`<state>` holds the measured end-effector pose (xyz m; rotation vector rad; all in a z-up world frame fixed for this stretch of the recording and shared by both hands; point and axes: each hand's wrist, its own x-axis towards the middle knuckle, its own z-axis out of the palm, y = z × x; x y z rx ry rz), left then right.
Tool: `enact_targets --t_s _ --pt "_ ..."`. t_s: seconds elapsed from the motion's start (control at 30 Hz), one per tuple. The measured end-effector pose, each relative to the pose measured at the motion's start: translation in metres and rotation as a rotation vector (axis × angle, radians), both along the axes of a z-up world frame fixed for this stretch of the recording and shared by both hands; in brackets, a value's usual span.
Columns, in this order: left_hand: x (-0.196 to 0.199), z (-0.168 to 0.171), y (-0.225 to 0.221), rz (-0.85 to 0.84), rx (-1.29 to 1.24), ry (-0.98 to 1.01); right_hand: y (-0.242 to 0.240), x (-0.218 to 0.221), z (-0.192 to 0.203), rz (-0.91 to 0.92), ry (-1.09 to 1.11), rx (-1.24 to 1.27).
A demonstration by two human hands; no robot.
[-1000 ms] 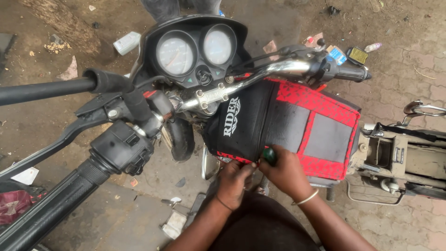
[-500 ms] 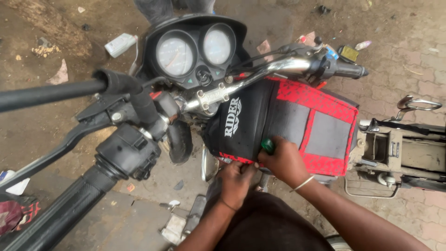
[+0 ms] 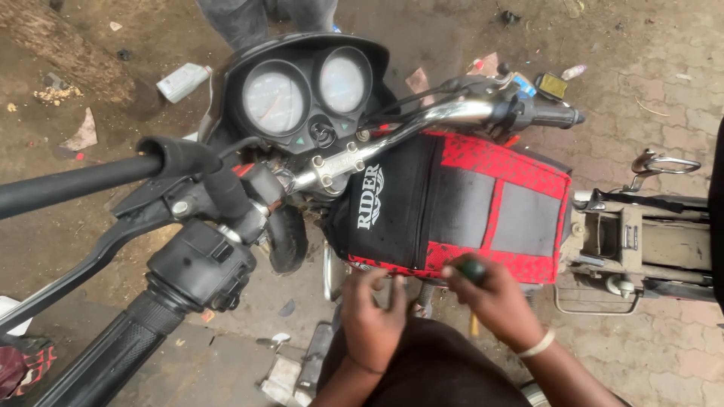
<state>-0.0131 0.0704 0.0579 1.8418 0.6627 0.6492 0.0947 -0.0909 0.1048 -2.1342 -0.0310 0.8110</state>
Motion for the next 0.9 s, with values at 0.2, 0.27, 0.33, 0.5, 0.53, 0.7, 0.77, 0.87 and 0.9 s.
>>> enact_targets --t_s 0.2,0.27,0.33,0.5,0.53,0.7,0.77,0.87,0.9 --pt "0.015 -0.006 0.003 -0.297 0.445 0.115 -0.061 -0.013 0.036 -0.278 -0.102 0.872" --pt "0.019 -0.012 0.001 -0.349 0.432 0.202 -0.072 -0.018 0.037 -0.285 -0.082 1.282" --pt "0.022 -0.016 0.0 -0.388 0.49 0.208 -0.069 -0.023 0.034 -0.309 -0.24 1.306" --pt "0.033 -0.028 -0.006 -0.404 0.557 0.295 -0.049 -0.033 -0.005 -0.353 -0.265 1.365" --pt "0.037 -0.026 -0.007 -0.381 0.551 0.307 -0.046 -0.035 -0.01 -0.334 -0.277 1.368" --pt "0.046 -0.032 -0.007 -0.488 0.555 0.326 -0.045 -0.053 0.0 -0.269 -0.362 1.188" --pt "0.048 -0.032 -0.007 -0.519 0.56 0.336 -0.05 -0.064 0.013 -0.265 -0.381 1.086" --pt "0.051 -0.03 -0.007 -0.52 0.558 0.375 -0.073 -0.08 0.021 -0.177 -0.445 0.713" --pt "0.053 -0.027 -0.006 -0.523 0.523 0.402 -0.084 -0.088 0.017 -0.153 -0.394 0.545"
